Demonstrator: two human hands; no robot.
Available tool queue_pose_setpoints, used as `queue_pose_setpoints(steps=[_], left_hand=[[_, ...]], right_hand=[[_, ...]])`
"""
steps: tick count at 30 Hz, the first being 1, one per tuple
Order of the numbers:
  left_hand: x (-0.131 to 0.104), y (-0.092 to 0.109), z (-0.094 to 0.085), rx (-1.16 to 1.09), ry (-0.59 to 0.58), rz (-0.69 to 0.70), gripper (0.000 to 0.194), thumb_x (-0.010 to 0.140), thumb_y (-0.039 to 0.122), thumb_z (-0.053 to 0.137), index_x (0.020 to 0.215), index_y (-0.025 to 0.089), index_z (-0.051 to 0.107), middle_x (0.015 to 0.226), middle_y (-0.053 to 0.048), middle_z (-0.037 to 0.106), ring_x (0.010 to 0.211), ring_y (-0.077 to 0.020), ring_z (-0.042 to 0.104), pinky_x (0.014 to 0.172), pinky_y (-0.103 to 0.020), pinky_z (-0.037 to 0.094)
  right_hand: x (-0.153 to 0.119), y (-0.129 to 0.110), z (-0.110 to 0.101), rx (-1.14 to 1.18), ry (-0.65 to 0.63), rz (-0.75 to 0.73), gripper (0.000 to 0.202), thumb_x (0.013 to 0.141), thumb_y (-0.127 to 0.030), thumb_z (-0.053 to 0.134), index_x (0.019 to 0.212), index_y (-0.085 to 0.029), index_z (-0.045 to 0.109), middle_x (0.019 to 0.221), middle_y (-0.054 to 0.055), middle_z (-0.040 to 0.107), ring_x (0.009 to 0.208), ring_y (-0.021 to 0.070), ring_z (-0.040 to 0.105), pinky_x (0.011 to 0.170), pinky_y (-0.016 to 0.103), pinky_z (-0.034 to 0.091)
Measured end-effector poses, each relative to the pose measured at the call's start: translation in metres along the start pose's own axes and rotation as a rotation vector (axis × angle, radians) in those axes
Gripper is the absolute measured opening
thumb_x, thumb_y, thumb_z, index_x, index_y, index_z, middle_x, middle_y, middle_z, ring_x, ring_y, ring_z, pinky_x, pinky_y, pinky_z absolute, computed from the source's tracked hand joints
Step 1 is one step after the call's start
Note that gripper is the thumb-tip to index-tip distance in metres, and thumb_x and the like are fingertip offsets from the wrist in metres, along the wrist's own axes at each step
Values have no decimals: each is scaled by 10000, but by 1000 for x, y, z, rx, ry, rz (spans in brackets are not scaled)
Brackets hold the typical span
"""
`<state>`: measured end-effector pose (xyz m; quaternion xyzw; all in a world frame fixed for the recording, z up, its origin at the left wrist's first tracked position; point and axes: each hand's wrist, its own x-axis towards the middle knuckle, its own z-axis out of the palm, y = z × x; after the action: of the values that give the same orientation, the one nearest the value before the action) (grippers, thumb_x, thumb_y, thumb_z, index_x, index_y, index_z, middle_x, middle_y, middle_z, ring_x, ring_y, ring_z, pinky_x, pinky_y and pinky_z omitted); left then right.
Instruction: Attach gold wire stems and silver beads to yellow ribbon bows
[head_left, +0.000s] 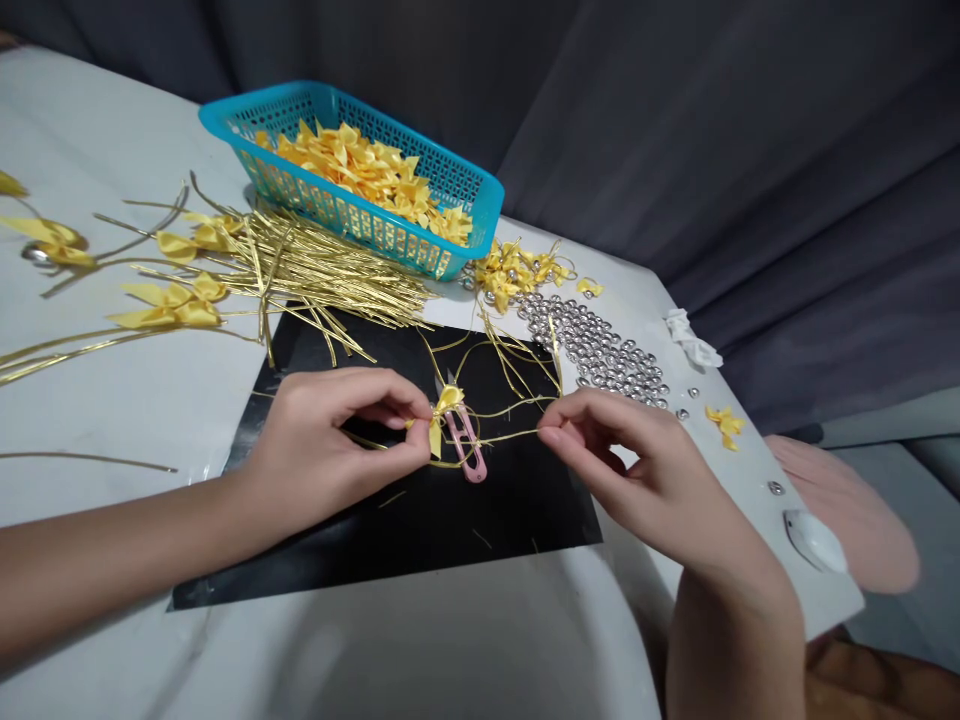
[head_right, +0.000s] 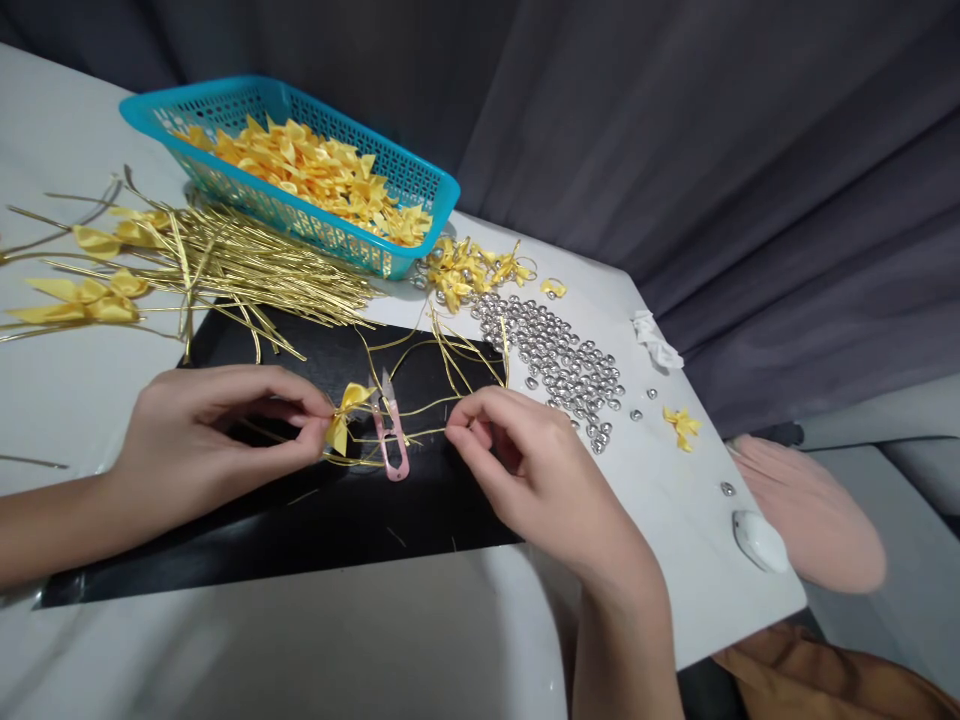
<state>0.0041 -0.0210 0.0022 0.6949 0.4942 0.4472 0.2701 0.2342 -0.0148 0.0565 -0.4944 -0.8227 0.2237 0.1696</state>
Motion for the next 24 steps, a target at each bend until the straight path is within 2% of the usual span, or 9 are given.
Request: queue_pose_setpoints(steps=[5,8,11,13,14,16,18,21,24], left_hand=[[0,0,-1,-3,-8,-8,102,688,144,594,638,220,642,605,56,676,527,-87,614,544,-138,536],[1,0,-1,-4,-20,5,113,689,133,589,634,217,640,604,58,678,525,-82,611,543,-131,529],[1,0,0,-11,-21,11,109,679,122,599,632,211,638,601,59,677,522,-77,609,547,-123,523],[1,-1,0,-24,-22,4,106,679,122,603,641,214,640,608,61,679,528,-78,613,560,-128,531],[1,-2,0,-31,-26,-1,107,683,123,603,647,216,641,615,61,682,533,-80,616,566,-132,536],[-1,-2,0,-38,-38,-5,108,693,127,602,662,221,645,632,61,687,546,-83,624,577,-136,543],[-1,-3,-1,-38,-40,7,101,695,133,604,666,220,647,635,59,688,544,-82,626,572,-134,542],[-2,-2,-1,-51,-36,14,90,695,145,608,660,216,650,632,54,692,534,-84,626,558,-137,541],[-2,-1,-1,-73,-27,-22,95,691,142,609,659,220,653,636,57,695,545,-90,633,564,-144,546]], right_hand=[[-1,-7,3,92,93,-66,88,890,-161,522,817,-192,562,708,-11,460,586,87,423,501,227,339],[2,-8,10,108,163,-38,53,866,-181,568,911,-206,582,854,10,494,589,83,419,521,240,371],[4,-13,21,111,389,-18,134,827,-171,618,948,-212,578,952,27,511,544,71,401,510,252,389],[4,-19,30,89,492,-84,97,817,-156,626,892,-209,594,865,26,540,554,90,431,503,256,385],[3,-23,34,81,471,-122,74,821,-152,623,867,-208,607,805,23,556,571,104,460,508,255,389],[2,-30,42,77,347,-164,48,838,-160,609,843,-201,632,715,16,578,591,113,503,522,242,401],[2,-34,51,63,242,-142,54,852,-193,598,862,-189,651,691,11,586,571,101,510,519,225,400],[4,-34,60,29,177,-65,100,855,-242,590,871,-177,665,683,9,569,545,92,494,507,214,383],[7,-32,63,79,148,-47,130,875,-218,550,830,-180,666,647,-5,523,529,86,460,504,209,360]])
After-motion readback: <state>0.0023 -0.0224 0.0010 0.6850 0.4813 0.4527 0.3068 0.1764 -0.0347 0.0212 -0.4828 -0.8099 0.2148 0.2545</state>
